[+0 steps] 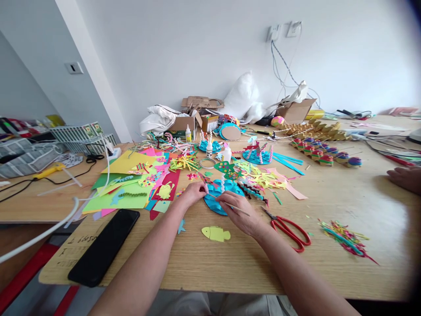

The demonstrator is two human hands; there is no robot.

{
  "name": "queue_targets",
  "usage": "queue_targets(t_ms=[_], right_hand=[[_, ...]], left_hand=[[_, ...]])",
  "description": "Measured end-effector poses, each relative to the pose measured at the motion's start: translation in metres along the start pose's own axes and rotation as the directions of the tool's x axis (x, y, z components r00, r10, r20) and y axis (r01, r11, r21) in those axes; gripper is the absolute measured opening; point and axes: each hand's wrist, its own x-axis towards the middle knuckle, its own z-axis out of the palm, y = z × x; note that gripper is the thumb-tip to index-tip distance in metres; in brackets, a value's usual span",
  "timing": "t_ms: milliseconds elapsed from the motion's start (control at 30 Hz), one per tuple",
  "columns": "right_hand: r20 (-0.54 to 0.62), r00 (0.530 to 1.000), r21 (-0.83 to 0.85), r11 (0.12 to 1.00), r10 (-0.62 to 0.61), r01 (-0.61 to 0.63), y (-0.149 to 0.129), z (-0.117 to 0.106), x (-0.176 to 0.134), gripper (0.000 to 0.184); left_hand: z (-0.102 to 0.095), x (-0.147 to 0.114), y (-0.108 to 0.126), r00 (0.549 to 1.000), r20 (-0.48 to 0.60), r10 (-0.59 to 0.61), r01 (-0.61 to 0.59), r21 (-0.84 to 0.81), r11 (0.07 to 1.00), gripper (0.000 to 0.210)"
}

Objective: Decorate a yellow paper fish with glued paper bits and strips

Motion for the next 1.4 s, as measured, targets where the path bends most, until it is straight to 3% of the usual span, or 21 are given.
queue_targets(t_ms=[433, 567, 1067, 1400], right_hand=[[-0.134, 0.991, 0.011, 1.0, 0.0, 0.001, -0.0038, -0.007, -0.0015, 0.021], [-0.196, 0.979, -0.011, 0.998, 0.053, -0.056, -0.006, -0.0086, -0.0025, 0.02], [-0.151, 0.988, -0.075, 0.996, 0.028, -0.04, -0.0083, -0.0002, 0.0, 0.021], [-0.127, 0.991, -0.083, 0.995, 0.039, -0.05, -0.0086, 0.0003, 0.0022, 0.021]], left_hand=[[0.0025, -0.0007, -0.0006, 1.0, -0.027, 0.015, -0.016, -0.03, 0.999, 0.011], [0.0034, -0.0004, -0.0014, 0.999, -0.031, 0.01, -0.011, -0.045, 0.999, 0.012], [-0.0056, -0.0015, 0.004, 0.999, 0.033, -0.005, 0.008, -0.091, 0.996, 0.012], [0.0015, -0.0013, -0.0002, 0.997, -0.051, 0.049, -0.055, -0.122, 0.991, 0.011]])
